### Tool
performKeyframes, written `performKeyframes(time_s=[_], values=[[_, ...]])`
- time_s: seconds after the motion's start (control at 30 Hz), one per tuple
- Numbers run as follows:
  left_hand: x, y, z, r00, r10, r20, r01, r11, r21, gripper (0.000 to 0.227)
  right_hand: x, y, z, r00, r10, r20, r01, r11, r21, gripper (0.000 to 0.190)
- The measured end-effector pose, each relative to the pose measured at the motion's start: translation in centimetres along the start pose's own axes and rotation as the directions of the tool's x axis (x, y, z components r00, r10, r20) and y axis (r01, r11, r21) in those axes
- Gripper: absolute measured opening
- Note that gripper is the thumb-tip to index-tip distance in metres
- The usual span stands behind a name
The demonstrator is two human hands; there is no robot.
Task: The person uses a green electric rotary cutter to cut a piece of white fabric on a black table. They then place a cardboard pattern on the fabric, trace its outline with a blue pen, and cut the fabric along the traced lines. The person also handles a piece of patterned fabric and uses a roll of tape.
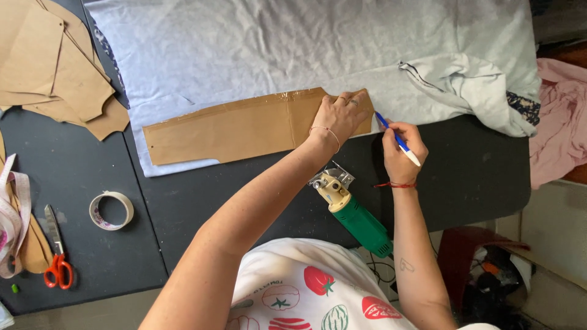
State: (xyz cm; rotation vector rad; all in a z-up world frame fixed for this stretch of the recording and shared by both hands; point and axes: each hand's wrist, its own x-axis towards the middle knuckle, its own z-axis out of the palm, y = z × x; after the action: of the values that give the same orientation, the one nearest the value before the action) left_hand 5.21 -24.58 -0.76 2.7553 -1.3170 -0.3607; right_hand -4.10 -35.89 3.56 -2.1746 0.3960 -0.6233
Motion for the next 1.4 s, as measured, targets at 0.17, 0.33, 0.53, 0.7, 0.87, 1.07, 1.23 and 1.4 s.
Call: performKeyframes(time_s=[0.17,0.33,0.53,0.7,0.87,1.07,1.23,1.4], values=[[-0.9,0.2,-2.1,0.997,-0.021,0.08,0.018,0.999,0.032,0.038,-1.5,-1.4,-0.4,0.997,-0.057,0.044,0.061,0.992,-0.11,0.009],[-3.4,-0.7,-1.1,1.0,0.012,0.009,-0.011,0.998,-0.054,0.03,-2.5,-3.0,-1.6,1.0,-0.005,-0.005,0.004,0.994,-0.107,0.01],[-13.6,-7.3,1.8,0.832,-0.37,-0.413,0.294,0.926,-0.237,0.012,-0.9,-8.8,2.5,0.967,0.122,0.223,-0.181,0.946,0.27,0.013],[-25.6,-16.3,3.0,0.481,-0.601,-0.638,0.612,0.751,-0.246,0.009,-2.6,-14.7,11.1,0.708,-0.188,0.68,-0.138,0.909,0.394,0.016],[-30.2,-20.9,4.7,0.503,-0.667,-0.549,0.608,0.725,-0.323,0.025,-6.3,-19.7,20.0,0.487,-0.225,0.844,-0.188,0.917,0.353,0.014],[-30.9,-21.2,4.6,0.55,-0.721,-0.421,0.474,0.685,-0.554,0.03,-7.6,-21.6,22.9,0.398,-0.26,0.88,-0.116,0.937,0.33,0.012],[-30.9,-20.6,4.0,0.533,-0.738,-0.414,0.489,0.668,-0.561,0.031,-6.5,-19.1,20.7,0.435,-0.363,0.824,0.008,0.917,0.4,0.012],[-30.9,-20.6,3.7,0.555,-0.743,-0.375,0.481,0.654,-0.584,0.029,-5.6,-16.1,16.5,0.521,-0.26,0.813,0.024,0.957,0.29,0.012]])
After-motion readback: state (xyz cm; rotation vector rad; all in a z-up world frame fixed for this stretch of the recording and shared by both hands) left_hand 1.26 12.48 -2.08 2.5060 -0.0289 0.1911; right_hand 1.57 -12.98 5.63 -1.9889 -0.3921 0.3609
